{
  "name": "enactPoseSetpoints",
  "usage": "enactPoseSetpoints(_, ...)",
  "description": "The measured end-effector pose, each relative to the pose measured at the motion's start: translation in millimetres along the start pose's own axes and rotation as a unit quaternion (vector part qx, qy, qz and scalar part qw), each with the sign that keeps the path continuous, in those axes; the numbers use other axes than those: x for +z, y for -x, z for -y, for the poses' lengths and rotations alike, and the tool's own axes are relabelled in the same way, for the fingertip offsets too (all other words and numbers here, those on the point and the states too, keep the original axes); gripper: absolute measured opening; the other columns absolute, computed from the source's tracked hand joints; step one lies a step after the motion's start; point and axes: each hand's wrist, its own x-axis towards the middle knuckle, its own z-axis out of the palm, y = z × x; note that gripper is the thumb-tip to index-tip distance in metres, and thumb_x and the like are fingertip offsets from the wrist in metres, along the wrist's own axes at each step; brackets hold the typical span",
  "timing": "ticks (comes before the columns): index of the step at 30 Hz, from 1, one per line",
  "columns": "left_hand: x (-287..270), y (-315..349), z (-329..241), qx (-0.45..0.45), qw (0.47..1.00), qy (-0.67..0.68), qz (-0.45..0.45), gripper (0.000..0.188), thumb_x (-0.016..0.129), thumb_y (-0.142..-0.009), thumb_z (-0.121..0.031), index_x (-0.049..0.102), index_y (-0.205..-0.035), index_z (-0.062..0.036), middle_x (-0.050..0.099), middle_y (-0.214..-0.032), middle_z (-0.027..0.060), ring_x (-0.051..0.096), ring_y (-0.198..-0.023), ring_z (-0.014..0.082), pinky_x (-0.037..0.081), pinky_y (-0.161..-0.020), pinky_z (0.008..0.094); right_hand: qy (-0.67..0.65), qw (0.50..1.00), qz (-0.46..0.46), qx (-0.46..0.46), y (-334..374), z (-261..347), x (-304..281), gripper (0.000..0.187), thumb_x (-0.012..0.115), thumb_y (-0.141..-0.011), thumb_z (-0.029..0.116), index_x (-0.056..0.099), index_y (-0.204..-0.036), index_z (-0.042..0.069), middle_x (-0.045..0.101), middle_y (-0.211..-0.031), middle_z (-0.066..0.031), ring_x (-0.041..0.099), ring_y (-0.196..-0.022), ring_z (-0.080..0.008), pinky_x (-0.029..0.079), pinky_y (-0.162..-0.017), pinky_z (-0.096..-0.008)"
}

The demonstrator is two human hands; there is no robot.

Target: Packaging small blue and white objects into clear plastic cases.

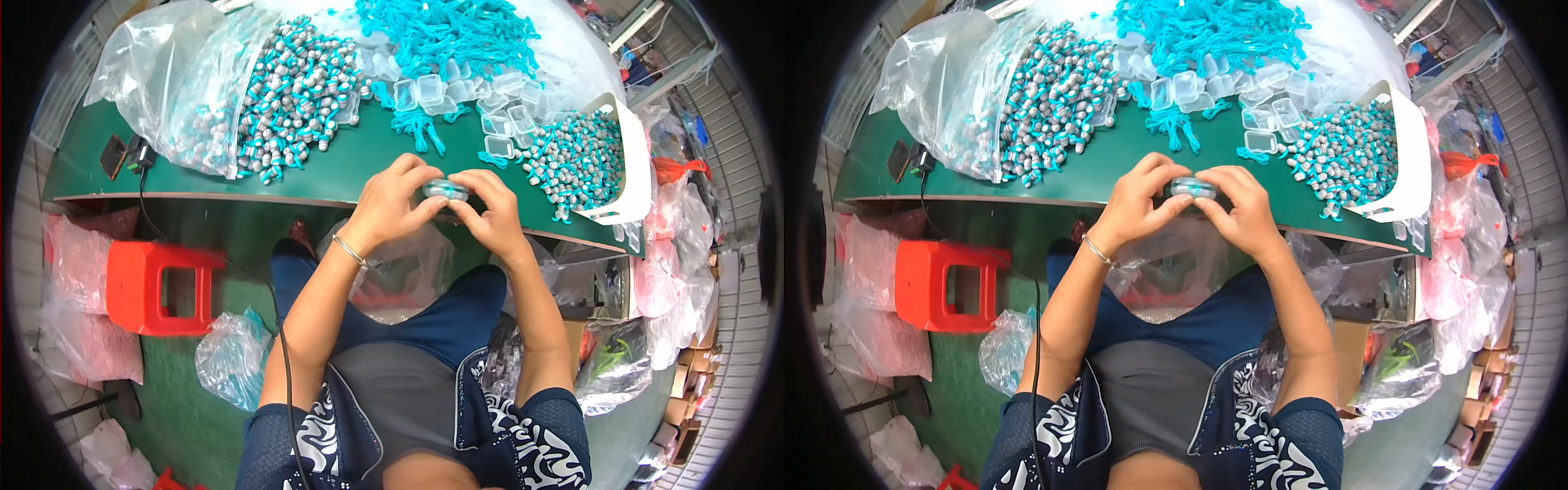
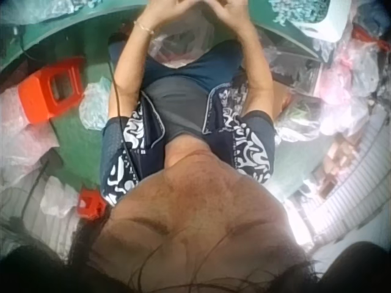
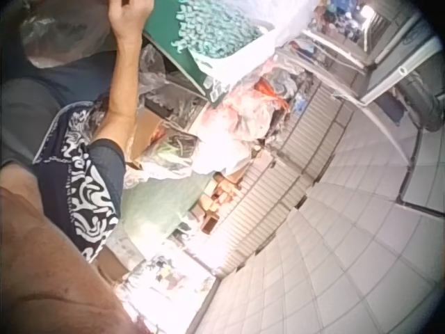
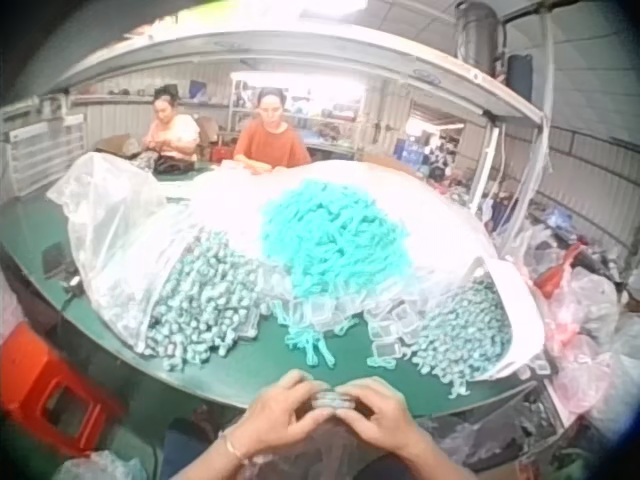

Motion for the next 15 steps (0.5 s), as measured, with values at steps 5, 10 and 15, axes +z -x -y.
enactPoseSetpoints(5,-10.5,0.5,8.1,-0.065,0.99,0.126,0.023,0.027,0.076,-0.083,-0.027,0.072,-0.098,-0.0045,0.066,-0.094,0.0078,0.062,-0.075,0.0197,0.05,-0.066,0.0318,0.005,0.998,0.023,-0.053,48.5,29.0,14.2,0.031,0.078,-0.075,0.005,0.067,-0.104,0.001,0.067,-0.095,-0.0138,0.065,-0.084,-0.0308,0.053,-0.072,-0.0384)
enactPoseSetpoints(10,-15.5,-2.8,9.9,0.064,0.991,0.044,0.113,0.042,0.079,-0.077,-0.043,0.072,-0.101,-0.0085,0.069,-0.1,0.0066,0.065,-0.088,0.0269,0.05,-0.074,0.0371,0.021,0.998,-0.049,-0.023,64.0,21.1,25.2,0.036,0.08,-0.073,0.004,0.066,-0.106,-0.001,0.068,-0.1,-0.0169,0.066,-0.087,-0.0327,0.054,-0.076,-0.0391)
enactPoseSetpoints(15,-14.5,-5.3,7.3,0.045,0.987,0.082,0.132,0.039,0.079,-0.078,-0.035,0.071,-0.105,-0.0073,0.069,-0.101,0.0077,0.064,-0.093,0.0263,0.05,-0.077,0.0365,0.057,0.996,-0.061,-0.022,30.5,18.9,5.2,0.037,0.078,-0.075,0.003,0.066,-0.11,0.001,0.067,-0.104,-0.016,0.066,-0.092,-0.0329,0.054,-0.078,-0.039)
